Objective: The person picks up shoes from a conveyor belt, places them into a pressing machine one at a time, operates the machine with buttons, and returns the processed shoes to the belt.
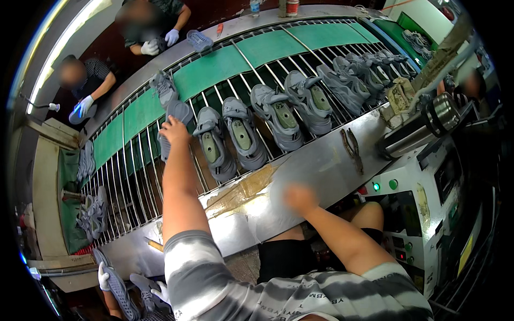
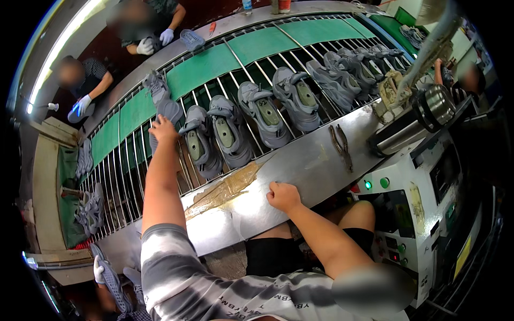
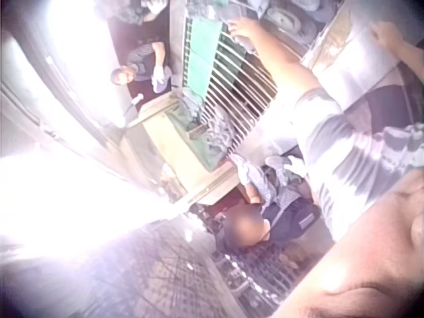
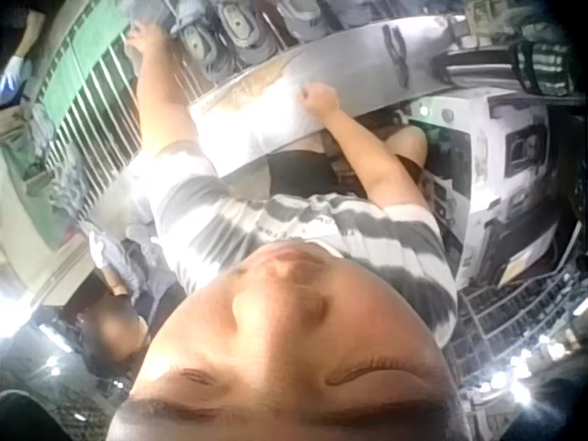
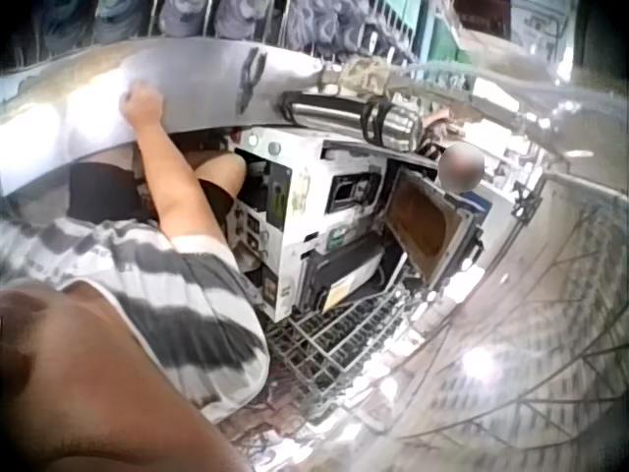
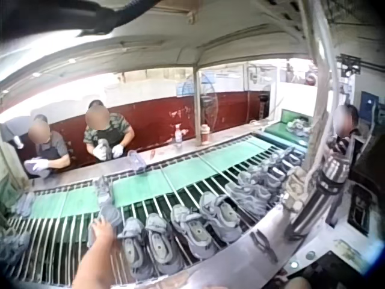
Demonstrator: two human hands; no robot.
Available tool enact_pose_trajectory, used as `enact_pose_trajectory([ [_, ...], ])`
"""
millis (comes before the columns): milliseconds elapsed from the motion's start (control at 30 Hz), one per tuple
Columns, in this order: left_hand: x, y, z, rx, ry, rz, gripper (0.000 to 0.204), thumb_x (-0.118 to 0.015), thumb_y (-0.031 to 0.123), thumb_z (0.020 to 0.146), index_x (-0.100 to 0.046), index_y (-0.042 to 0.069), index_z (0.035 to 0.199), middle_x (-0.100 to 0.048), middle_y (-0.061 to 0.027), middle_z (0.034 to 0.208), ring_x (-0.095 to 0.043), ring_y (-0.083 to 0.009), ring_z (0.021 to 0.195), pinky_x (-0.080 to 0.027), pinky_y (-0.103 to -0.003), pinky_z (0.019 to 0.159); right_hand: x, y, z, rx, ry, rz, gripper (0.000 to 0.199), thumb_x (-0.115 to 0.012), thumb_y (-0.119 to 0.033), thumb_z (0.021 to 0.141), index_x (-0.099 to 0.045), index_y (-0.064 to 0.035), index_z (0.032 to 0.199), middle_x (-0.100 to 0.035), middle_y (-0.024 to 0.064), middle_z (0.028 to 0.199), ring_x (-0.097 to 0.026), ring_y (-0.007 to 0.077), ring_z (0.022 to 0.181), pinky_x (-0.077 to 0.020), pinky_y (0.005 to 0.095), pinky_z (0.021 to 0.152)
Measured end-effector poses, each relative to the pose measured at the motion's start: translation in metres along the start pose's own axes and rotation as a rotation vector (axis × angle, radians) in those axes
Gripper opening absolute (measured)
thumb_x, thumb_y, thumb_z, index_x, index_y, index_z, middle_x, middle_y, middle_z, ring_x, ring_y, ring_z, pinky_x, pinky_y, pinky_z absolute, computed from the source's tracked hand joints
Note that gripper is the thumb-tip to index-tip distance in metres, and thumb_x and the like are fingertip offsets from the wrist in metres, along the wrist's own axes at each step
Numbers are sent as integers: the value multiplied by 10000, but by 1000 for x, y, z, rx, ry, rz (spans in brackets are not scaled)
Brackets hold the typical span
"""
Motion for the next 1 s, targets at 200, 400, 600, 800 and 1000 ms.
enact_pose_trajectory([
  [200, 22, -116, -38, 137, -237, -806, 520, -681, 276, 637, -681, 64, 1112, -592, -136, 1198, -617, -304, 996, -469, -426, 863, 7, -13, 0, 8, -1, -7, 109, -608, -146, 718, -510, -98, 710, -584, 103, 627, -591, 317, 585, -485, 440, 536],
  [400, -79, -193, -263, 89, -251, -2304, 603, -575, 357, 895, -450, 22, 1380, -548, -150, 1313, -557, -296, 1183, -438, -435, 1017, 2, -3, -7, 3, 64, -42, 99, -597, -176, 730, -541, -95, 729, -587, 116, 631, -594, 328, 592, -478, 469, 545],
  [600, -60, -98, -525, 70, -294, -3056, 765, -523, 430, 733, -442, 9, 1367, -535, -195, 1310, -559, -343, 1130, -450, -476, 972, -11, -1, -13, -40, -73, -15, 122, -594, -207, 751, -576, -88, 773, -641, 127, 716, -616, 344, 663, -488, 470, 608],
  [800, -13, -8, -550, -108, -850, -2902, 662, -545, 379, 777, -492, -5, 1314, -588, -171, 1225, -607, -303, 1038, -509, -443, 876, -17, 4, -37, -207, -329, 882, 376, -634, -263, 840, -600, -142, 1195, -673, 55, 894, -641, 213, 803, -500, 363, 722],
  [1000, 103, 101, -511, -492, -1201, -2597, 529, -542, 310, 862, -527, -18, 1277, -616, -157, 1179, -627, -266, 1015, -529, -419, 850, 185, -97, -72, 17, -174, 1982, 616, -528, -315, 932, -330, -57, 1455, -567, 108, 1283, -579, 246, 1130, -462, 442, 957],
])
Point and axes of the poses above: each hand's wrist, its own z-axis towards the middle knuckle, its own x-axis out of the back of the hand, y = z × x, the point moved 5 cm from there along z, towards the middle knuckle
